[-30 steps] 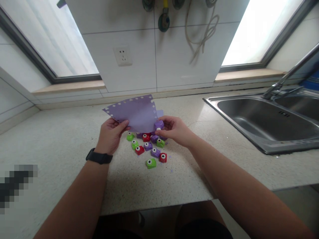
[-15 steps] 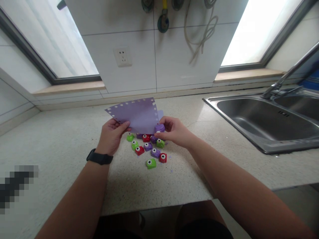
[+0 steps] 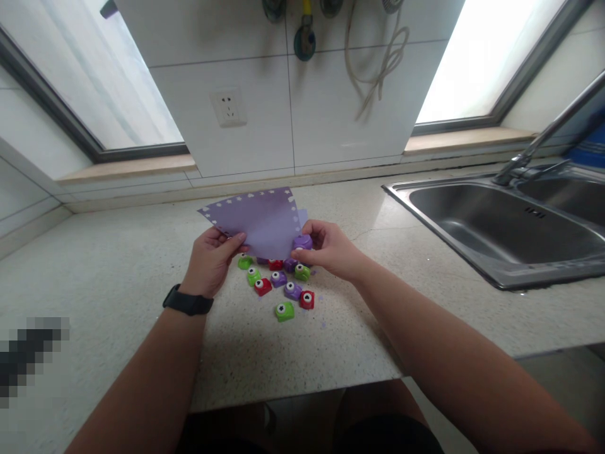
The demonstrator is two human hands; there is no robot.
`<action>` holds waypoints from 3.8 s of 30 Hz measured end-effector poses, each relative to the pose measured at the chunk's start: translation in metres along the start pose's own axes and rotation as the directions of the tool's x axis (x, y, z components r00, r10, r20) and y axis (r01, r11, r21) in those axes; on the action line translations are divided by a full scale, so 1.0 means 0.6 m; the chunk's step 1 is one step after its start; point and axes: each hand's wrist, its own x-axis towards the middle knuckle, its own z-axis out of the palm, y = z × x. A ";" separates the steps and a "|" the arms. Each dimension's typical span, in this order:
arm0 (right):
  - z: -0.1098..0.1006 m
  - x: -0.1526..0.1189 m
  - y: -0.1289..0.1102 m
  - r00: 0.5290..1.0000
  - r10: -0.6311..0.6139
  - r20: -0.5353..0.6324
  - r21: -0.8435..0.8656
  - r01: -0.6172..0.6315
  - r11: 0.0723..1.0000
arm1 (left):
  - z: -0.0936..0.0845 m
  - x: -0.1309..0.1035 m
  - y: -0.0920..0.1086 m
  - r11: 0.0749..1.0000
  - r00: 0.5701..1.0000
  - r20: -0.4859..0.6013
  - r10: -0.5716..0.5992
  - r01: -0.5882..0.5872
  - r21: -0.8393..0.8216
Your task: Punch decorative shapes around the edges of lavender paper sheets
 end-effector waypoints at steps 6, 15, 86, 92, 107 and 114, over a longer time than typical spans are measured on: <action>0.003 0.000 -0.002 1.000 0.018 -0.011 0.025 -0.017 1.000 | 0.001 0.000 0.001 1.000 1.000 -0.001 0.007 -0.007 -0.009; 0.001 0.000 -0.001 1.000 0.018 0.008 0.014 -0.018 1.000 | 0.005 -0.002 0.006 0.999 1.000 -0.017 0.025 -0.025 -0.027; 0.007 -0.004 -0.010 0.999 -0.044 0.015 0.025 0.043 0.999 | 0.004 -0.003 0.008 0.998 0.998 -0.018 0.060 -0.059 0.034; 0.005 -0.001 -0.005 0.998 -0.055 0.013 0.016 0.055 0.998 | 0.006 -0.003 0.008 0.998 0.998 -0.014 0.054 -0.053 0.024; 0.000 -0.011 -0.016 0.948 -0.314 0.046 -0.318 0.312 0.895 | 0.004 -0.002 0.010 0.995 0.997 0.007 0.074 -0.073 -0.065; -0.001 -0.024 -0.048 0.748 -0.620 0.235 -0.627 0.605 0.492 | -0.003 -0.007 0.022 0.975 0.959 0.181 0.220 -0.216 -0.043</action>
